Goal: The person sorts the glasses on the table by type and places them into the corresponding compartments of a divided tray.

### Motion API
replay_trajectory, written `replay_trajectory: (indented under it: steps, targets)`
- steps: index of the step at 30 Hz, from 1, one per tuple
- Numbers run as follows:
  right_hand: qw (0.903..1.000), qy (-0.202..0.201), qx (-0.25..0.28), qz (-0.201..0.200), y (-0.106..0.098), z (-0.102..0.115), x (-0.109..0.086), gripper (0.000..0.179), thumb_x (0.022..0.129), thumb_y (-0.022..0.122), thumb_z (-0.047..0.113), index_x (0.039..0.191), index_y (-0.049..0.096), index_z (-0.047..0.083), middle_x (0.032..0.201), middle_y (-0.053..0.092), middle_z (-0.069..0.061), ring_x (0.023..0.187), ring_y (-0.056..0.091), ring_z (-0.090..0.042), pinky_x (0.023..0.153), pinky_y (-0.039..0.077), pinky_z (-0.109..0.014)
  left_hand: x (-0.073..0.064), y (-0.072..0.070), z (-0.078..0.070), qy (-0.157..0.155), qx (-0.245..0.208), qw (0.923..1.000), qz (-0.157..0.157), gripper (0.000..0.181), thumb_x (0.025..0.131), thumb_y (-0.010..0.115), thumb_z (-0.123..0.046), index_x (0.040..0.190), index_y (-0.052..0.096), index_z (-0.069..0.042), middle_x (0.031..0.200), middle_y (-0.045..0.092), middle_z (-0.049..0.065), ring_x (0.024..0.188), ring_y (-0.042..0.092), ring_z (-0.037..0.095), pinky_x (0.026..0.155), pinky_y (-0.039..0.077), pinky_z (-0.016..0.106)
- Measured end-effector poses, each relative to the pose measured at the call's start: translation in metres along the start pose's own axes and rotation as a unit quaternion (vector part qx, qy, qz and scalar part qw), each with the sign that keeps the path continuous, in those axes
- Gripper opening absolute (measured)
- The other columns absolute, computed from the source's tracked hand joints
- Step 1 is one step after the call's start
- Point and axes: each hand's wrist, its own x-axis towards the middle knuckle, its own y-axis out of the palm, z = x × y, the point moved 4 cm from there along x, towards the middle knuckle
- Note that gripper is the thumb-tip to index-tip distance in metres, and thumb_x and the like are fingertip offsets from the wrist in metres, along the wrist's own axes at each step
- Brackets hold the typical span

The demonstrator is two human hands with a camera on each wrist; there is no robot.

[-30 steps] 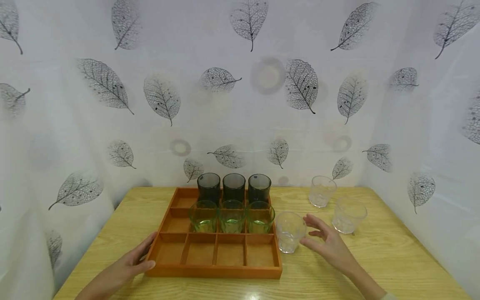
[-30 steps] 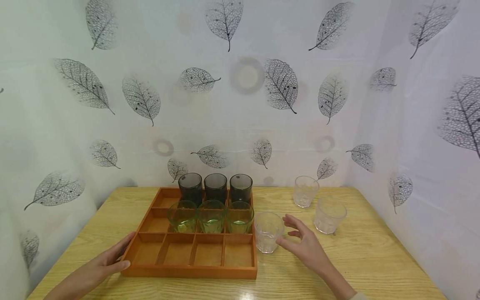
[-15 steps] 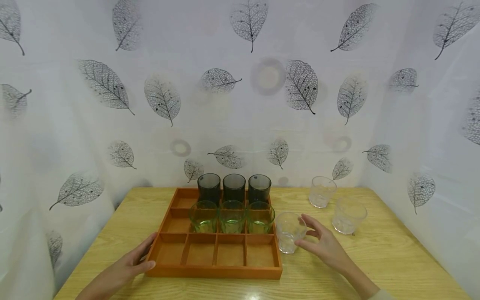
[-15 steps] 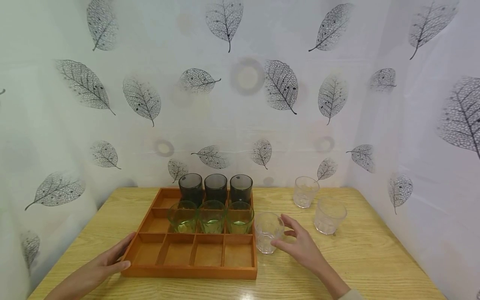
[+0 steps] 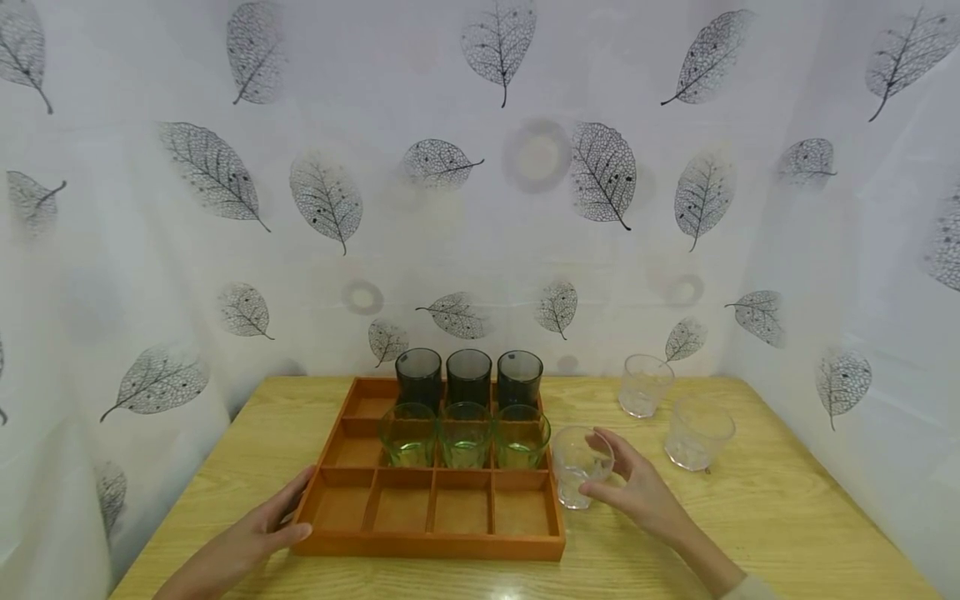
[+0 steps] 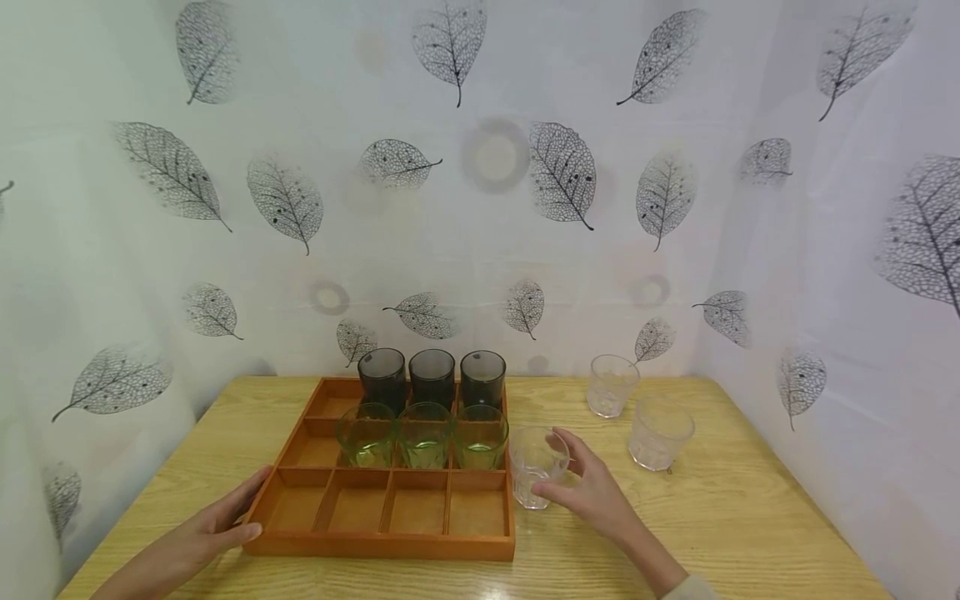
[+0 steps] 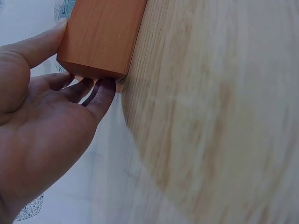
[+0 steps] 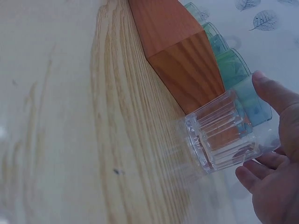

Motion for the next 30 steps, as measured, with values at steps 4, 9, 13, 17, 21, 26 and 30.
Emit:
replay_trajectory:
  steps: [4, 9, 13, 17, 21, 26, 30]
  targets:
    - [0.9998, -0.002, 0.017, 0.006, 0.001, -0.001, 0.000, 0.079, 0.089, 0.083, 0.016, 0.155, 0.040, 0.000, 0.147, 0.056, -0.017, 0.135, 0.051, -0.039, 0.103, 0.039, -0.018, 0.000, 0.000, 0.000, 0.002, 0.005, 1.0000, 0.001, 0.079, 0.114, 0.043, -0.026, 0.163, -0.015, -0.003, 0.166, -0.018, 0.028, 0.148, -0.009, 0.057, 0.113, 0.028, 0.060]
    - [0.9995, -0.005, 0.032, 0.008, 0.001, -0.001, 0.000, 0.078, 0.090, 0.082, 0.015, 0.155, 0.040, 0.000, 0.147, 0.055, -0.019, 0.134, 0.054, -0.034, 0.103, 0.038, -0.015, -0.001, 0.000, -0.001, 0.002, 0.005, 1.0000, 0.002, 0.079, 0.114, 0.043, -0.026, 0.163, -0.015, -0.004, 0.166, -0.018, 0.028, 0.148, -0.009, 0.057, 0.113, 0.026, 0.062]
    - [0.9995, -0.013, 0.030, -0.002, -0.001, 0.002, -0.003, 0.077, 0.091, 0.082, 0.014, 0.154, 0.040, -0.001, 0.146, 0.057, -0.019, 0.131, 0.057, -0.025, 0.103, 0.037, -0.015, -0.001, 0.000, 0.000, -0.001, 0.002, 1.0000, 0.002, 0.079, 0.114, 0.042, -0.026, 0.163, -0.015, -0.004, 0.166, -0.019, 0.028, 0.148, -0.010, 0.057, 0.113, 0.025, 0.064]
    - [0.9994, -0.016, 0.029, -0.007, -0.005, 0.008, -0.007, 0.076, 0.091, 0.081, 0.015, 0.154, 0.042, 0.001, 0.145, 0.058, -0.018, 0.129, 0.058, -0.019, 0.103, 0.038, -0.014, 0.000, 0.000, 0.001, -0.005, 0.001, 1.0000, -0.001, 0.079, 0.114, 0.042, -0.027, 0.163, -0.015, -0.004, 0.166, -0.019, 0.027, 0.148, -0.009, 0.057, 0.114, 0.024, 0.065]
    - [0.9994, -0.018, 0.027, -0.012, -0.010, 0.014, -0.013, 0.073, 0.091, 0.081, 0.014, 0.153, 0.044, 0.002, 0.143, 0.059, -0.019, 0.128, 0.059, -0.016, 0.103, 0.038, -0.013, 0.001, 0.000, 0.001, -0.006, 0.002, 1.0000, -0.002, 0.079, 0.114, 0.043, -0.026, 0.163, -0.015, -0.004, 0.166, -0.019, 0.028, 0.148, -0.011, 0.056, 0.114, 0.022, 0.066]
    - [0.9995, -0.017, 0.023, -0.016, -0.016, 0.019, -0.021, 0.072, 0.091, 0.081, 0.012, 0.152, 0.045, 0.002, 0.141, 0.059, -0.021, 0.126, 0.059, -0.011, 0.102, 0.038, -0.012, 0.001, 0.001, 0.000, -0.009, -0.001, 1.0000, -0.001, 0.079, 0.114, 0.043, -0.027, 0.163, -0.015, -0.004, 0.166, -0.019, 0.028, 0.148, -0.010, 0.057, 0.114, 0.023, 0.065]
    - [0.9997, -0.013, 0.019, -0.013, -0.019, 0.025, -0.027, 0.072, 0.090, 0.081, 0.011, 0.153, 0.045, 0.005, 0.141, 0.060, -0.017, 0.125, 0.059, -0.009, 0.102, 0.039, -0.013, 0.000, 0.001, -0.002, -0.009, 0.002, 1.0000, -0.003, 0.080, 0.114, 0.043, -0.027, 0.163, -0.015, -0.004, 0.166, -0.018, 0.029, 0.148, -0.007, 0.058, 0.113, 0.025, 0.063]
